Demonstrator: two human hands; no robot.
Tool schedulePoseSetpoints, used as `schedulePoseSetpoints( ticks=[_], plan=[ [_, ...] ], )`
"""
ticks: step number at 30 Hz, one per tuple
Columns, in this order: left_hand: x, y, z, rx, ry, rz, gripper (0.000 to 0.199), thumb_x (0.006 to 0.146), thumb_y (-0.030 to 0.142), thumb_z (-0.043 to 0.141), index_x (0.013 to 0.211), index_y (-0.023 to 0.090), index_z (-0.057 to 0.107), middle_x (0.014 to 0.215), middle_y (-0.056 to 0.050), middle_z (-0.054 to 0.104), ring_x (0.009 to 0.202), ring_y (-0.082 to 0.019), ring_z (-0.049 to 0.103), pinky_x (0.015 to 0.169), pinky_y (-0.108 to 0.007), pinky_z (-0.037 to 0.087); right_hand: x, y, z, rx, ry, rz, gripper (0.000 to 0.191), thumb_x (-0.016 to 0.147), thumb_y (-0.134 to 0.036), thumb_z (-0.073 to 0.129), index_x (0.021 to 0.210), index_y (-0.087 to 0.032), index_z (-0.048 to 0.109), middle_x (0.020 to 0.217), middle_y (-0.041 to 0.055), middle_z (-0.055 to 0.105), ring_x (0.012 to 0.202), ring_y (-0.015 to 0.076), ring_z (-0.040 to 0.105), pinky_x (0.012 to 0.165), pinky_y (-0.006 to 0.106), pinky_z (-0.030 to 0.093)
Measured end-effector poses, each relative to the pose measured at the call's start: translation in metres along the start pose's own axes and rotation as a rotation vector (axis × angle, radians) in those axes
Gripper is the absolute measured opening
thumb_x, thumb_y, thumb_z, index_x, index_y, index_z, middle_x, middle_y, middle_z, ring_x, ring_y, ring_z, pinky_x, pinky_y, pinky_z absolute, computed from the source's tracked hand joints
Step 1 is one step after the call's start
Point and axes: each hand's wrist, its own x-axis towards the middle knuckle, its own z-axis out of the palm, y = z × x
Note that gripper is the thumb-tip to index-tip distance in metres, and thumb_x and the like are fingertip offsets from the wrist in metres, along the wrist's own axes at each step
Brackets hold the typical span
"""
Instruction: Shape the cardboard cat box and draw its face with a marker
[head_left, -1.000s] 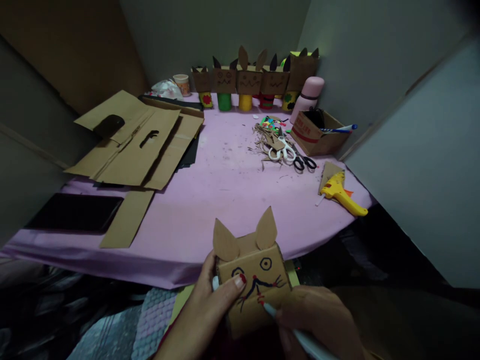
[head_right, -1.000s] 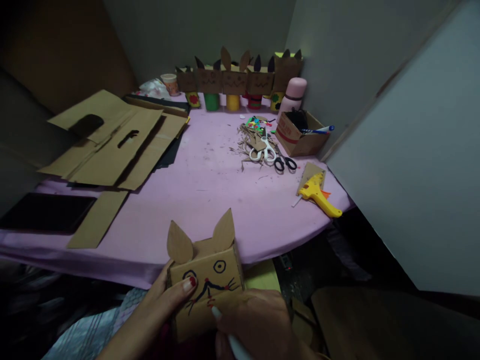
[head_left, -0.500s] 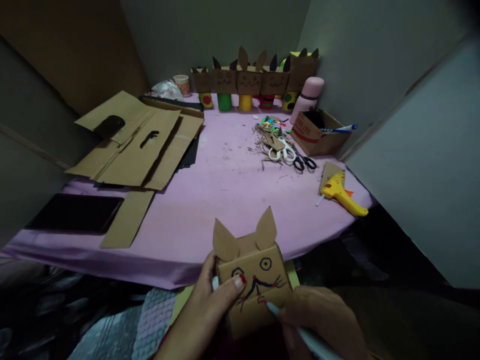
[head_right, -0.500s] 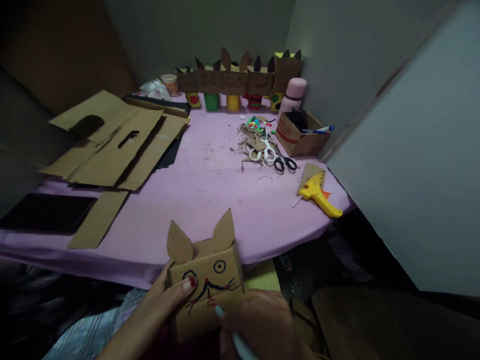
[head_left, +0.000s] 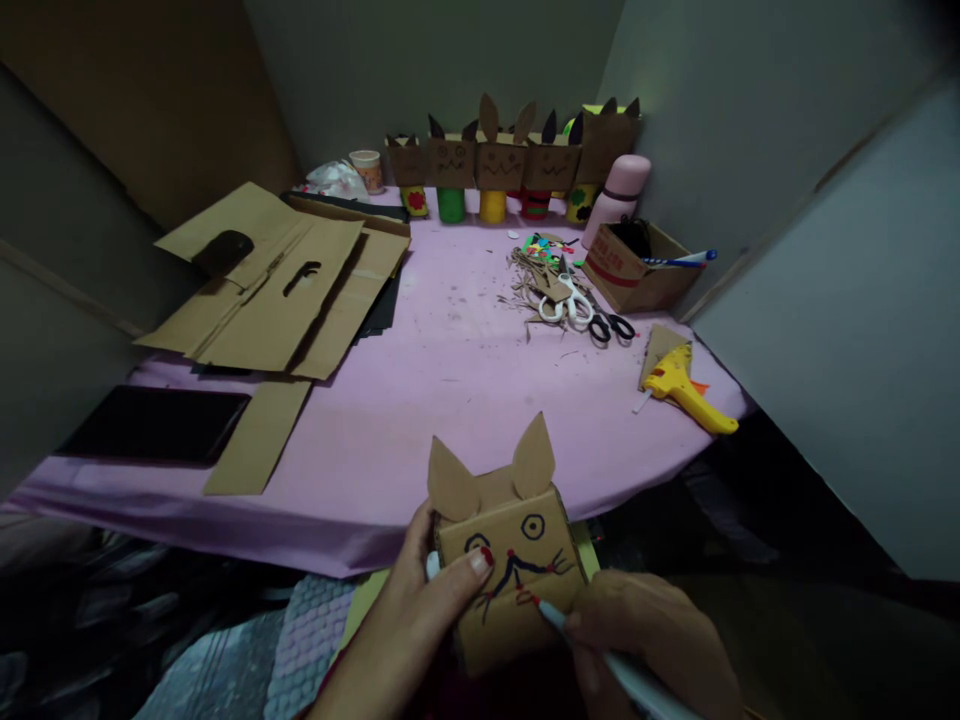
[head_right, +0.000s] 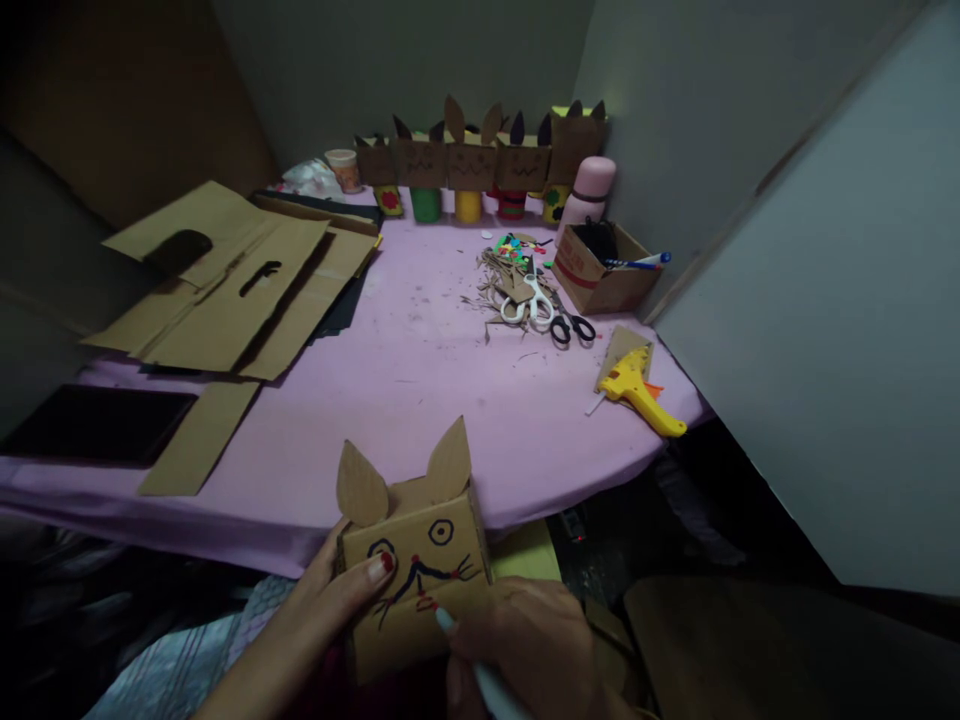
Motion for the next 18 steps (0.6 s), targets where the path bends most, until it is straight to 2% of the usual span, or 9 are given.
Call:
schedulePoseSetpoints(
  ticks=[5, 11, 16, 18],
  plan=[
    [0.0001, 0.0001, 0.0022, -0.011, 0.021, 0.010, 0.086, 0.072, 0.043, 0.072, 0.141, 0.023, 0.024, 0.130, -0.017, 0.057, 0.112, -0.034, 0.060, 0.094, -0.048, 0.049, 0.0057, -0.0002, -0.0020, 0.051, -0.027, -0.006, 0.011, 0.077, -0.012, 0.050, 0.079, -0.022, 0.053, 0.047, -0.0075, 0.053, 0.036, 0.0071, 0.050, 0.039, 0.018, 0.041],
    [0.0016, -0.0018, 0.0005, -0.018, 0.032, 0.034, 0.086, 0.071, 0.042, 0.073, 0.140, 0.022, 0.027, 0.130, -0.017, 0.057, 0.111, -0.034, 0.060, 0.095, -0.046, 0.049, 0.0038, -0.0053, -0.0002, -0.037, 0.058, 0.051, 0.008, 0.077, -0.016, 0.052, 0.078, -0.024, 0.053, 0.049, -0.0056, 0.057, 0.040, 0.0099, 0.054, 0.043, 0.022, 0.044],
    [0.0011, -0.0016, -0.0026, -0.012, 0.035, 0.005, 0.087, 0.071, 0.042, 0.075, 0.140, 0.022, 0.026, 0.129, -0.017, 0.058, 0.112, -0.034, 0.059, 0.093, -0.047, 0.050, 0.0057, -0.0036, -0.0029, 0.063, -0.047, 0.002, 0.011, 0.077, -0.010, 0.049, 0.077, -0.021, 0.052, 0.047, -0.0075, 0.053, 0.037, 0.0064, 0.048, 0.039, 0.019, 0.039],
    [0.0008, -0.0014, -0.0032, -0.019, 0.014, 0.023, 0.084, 0.072, 0.041, 0.073, 0.139, 0.021, 0.027, 0.132, -0.017, 0.056, 0.115, -0.034, 0.058, 0.096, -0.048, 0.048, 0.0054, -0.0039, -0.0015, 0.041, -0.035, 0.005, 0.012, 0.075, -0.009, 0.050, 0.076, -0.021, 0.052, 0.048, -0.0073, 0.053, 0.037, 0.0066, 0.049, 0.039, 0.019, 0.040]
  ],
)
